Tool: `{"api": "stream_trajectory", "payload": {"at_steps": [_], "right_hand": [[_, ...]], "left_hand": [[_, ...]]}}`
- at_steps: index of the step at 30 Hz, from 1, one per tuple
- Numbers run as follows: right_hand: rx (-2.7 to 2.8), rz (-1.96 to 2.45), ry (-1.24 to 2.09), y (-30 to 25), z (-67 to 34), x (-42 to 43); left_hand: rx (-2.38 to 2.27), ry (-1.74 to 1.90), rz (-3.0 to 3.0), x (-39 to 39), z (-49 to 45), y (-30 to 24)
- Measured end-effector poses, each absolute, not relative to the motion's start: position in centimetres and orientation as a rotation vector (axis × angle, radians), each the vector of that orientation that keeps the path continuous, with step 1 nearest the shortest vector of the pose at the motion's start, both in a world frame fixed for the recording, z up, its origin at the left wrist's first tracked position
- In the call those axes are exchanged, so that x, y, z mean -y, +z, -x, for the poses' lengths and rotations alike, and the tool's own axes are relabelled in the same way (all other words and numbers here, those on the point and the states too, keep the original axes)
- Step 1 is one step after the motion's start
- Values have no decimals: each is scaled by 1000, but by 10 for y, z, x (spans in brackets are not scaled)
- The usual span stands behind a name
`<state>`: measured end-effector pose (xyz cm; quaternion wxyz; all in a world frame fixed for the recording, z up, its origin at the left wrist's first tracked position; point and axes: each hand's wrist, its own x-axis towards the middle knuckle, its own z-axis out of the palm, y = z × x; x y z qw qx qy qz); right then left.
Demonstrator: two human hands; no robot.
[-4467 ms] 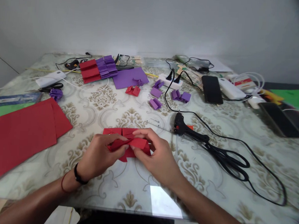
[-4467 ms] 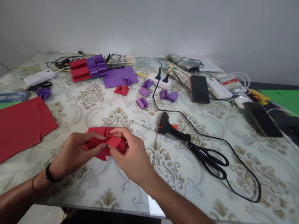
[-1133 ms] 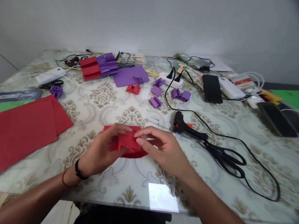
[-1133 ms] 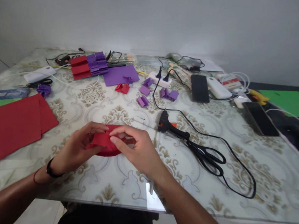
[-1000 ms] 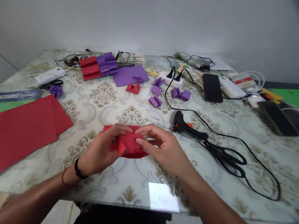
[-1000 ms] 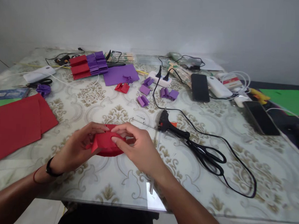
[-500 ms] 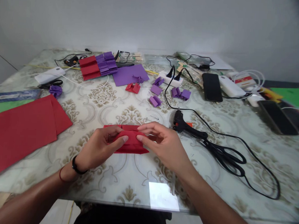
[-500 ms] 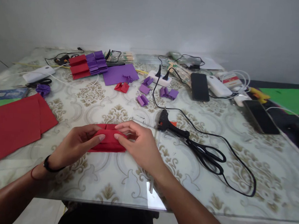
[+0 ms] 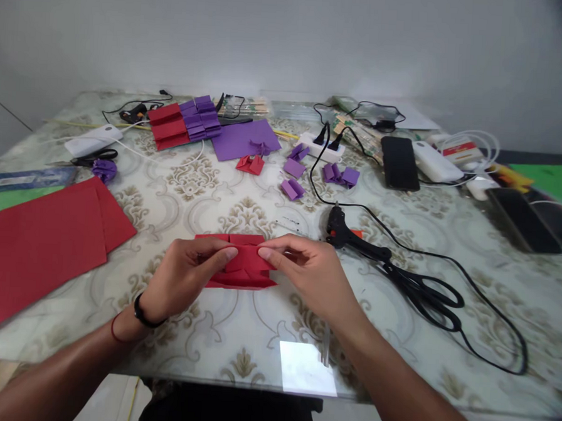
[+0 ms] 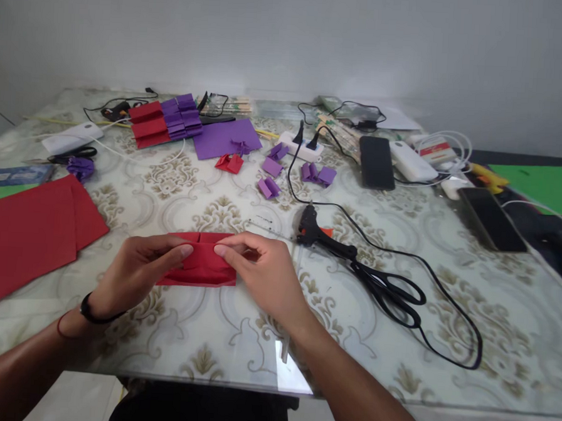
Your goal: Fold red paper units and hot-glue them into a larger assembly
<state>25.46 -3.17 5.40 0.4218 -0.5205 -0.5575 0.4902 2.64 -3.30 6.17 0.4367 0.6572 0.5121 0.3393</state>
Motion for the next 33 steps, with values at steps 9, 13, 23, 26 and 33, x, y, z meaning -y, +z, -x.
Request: {"api": "stream_trajectory", "payload": {"at_steps": [9,13,23,26,33], "right_hand": [[1543,1200,1301,58,-255,35],[1611,1179,1300,58,-252,38],[1608,1176,1346,55,-254,35],[1625,1191,1394,55,-254,35],[1767,1194,1316,57,-253,37]], "left_hand": [[-1202,783,-1594,31,-28,63],[-1227,707,-1642,34,-28,60],[-1144,610,-1661,27,-27,63],[-1141,572,-1673,27,-27,63],[-1121,399,-1744,28,-27,65]]}}
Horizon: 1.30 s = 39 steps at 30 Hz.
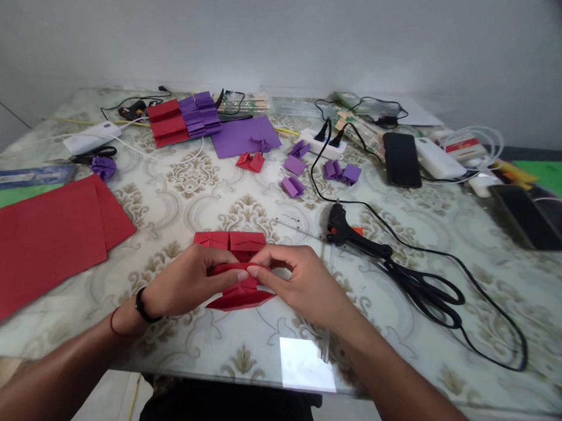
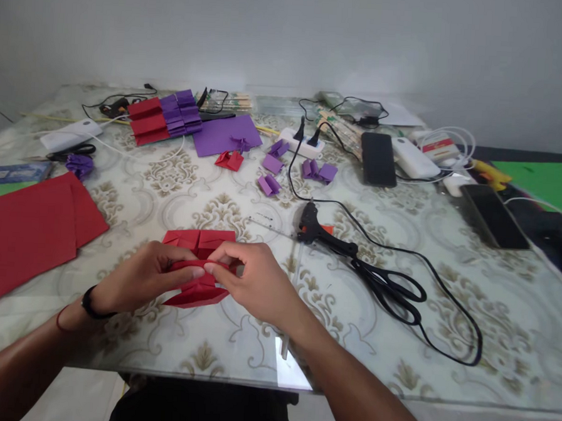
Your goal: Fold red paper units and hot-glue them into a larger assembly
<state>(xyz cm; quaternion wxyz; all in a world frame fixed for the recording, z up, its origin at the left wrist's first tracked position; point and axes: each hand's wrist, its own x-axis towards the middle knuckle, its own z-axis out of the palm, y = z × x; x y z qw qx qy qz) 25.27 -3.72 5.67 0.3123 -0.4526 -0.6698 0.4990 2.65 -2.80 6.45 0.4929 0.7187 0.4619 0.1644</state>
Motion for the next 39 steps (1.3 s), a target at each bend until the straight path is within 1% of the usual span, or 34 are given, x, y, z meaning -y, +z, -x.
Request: {"api": "stream_trajectory", "payload": {"at_steps": [5,10,13,16,20,22,25,30,39], "right_hand": [[1738,1159,1304,57,-251,37],[1711,1195,1254,59,-251,38],[1672,1206,1317,57,-252,37],[1588,1163,1407,56,-254,34],[1458,1038,1630,55,-256,32],[1453,1097,1621,53,-254,33],[1452,1230,1526,50,-252,35],[1408,1214,1494,51,-250,36],[1550,1236,1401,51,-249,37]], "left_hand": [[-1111,411,-1772,28,-27,67],[-998,434,-1775,28,-27,70],[-1002,466,-1825,26,-28,71],[-1143,582,-1837,26,-28,70],[-1323,798,-1655,28,-27,67],[-1310,835,-1551,29,-28,66],[-1215,777,-1432,29,-27,65],[-1115,554,-1437,27,-25,60],[-1096,616,-1442,28,-30,60]]}}
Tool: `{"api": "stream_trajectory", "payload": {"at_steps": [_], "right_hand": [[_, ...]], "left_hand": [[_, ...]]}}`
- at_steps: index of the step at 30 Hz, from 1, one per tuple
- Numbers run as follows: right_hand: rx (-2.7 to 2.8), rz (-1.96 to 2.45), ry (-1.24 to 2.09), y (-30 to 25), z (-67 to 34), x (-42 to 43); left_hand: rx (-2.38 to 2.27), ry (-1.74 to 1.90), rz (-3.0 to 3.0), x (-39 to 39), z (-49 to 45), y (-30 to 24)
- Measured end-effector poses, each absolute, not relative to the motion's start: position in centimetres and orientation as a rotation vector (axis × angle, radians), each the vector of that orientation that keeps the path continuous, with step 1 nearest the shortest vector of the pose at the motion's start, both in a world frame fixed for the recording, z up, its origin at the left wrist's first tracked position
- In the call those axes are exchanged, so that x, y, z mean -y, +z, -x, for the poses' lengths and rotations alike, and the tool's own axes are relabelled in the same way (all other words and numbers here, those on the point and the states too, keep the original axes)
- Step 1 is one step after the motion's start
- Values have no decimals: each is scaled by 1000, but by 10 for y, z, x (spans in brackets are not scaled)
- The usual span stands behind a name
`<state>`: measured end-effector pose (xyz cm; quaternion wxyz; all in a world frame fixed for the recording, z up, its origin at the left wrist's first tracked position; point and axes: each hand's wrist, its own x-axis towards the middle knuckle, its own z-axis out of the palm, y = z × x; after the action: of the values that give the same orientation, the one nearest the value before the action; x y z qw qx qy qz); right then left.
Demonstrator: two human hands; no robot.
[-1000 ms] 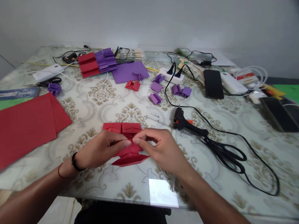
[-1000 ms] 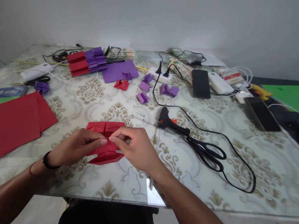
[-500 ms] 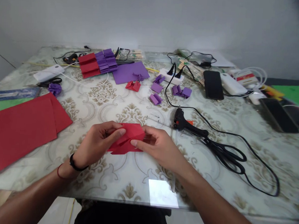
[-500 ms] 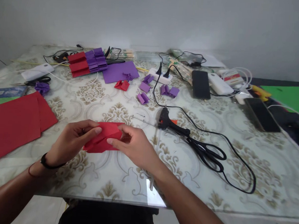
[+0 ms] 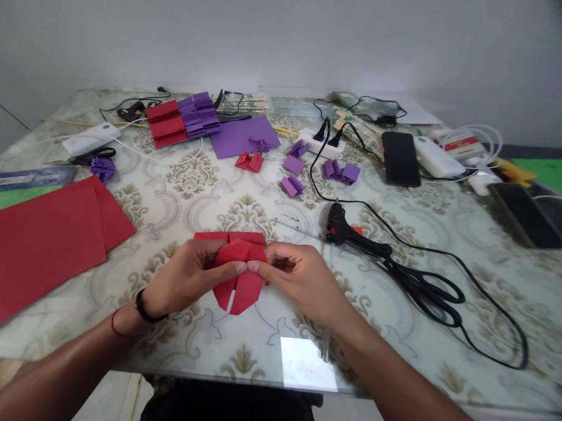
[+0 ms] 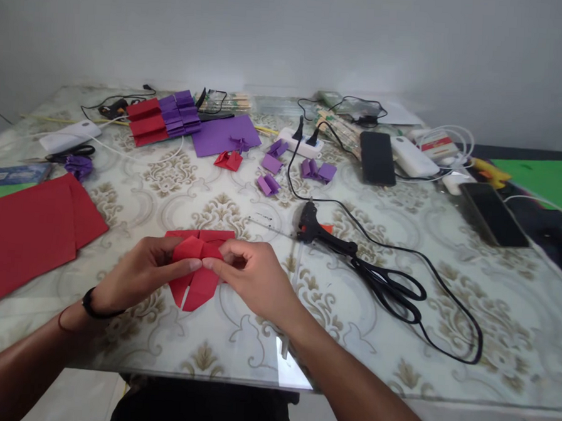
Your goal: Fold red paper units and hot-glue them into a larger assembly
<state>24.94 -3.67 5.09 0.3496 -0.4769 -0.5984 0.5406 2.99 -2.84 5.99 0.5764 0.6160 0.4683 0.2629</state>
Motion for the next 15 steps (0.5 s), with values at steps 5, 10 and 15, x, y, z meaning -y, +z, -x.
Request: {"api": "stream_trajectory", "payload": {"at_steps": [5,10,15], "right_hand": [[1546,1209,1426,53,-249,38],[1609,1196,1396,54,-248,39],[1622,1188,1375,54,-247,39]], "left_hand": [[-1103,716,-1443,31,-30,62],[-1151,697,-1536,33,-28,58],[-1115,722,-1539,32,-28,59]]}}
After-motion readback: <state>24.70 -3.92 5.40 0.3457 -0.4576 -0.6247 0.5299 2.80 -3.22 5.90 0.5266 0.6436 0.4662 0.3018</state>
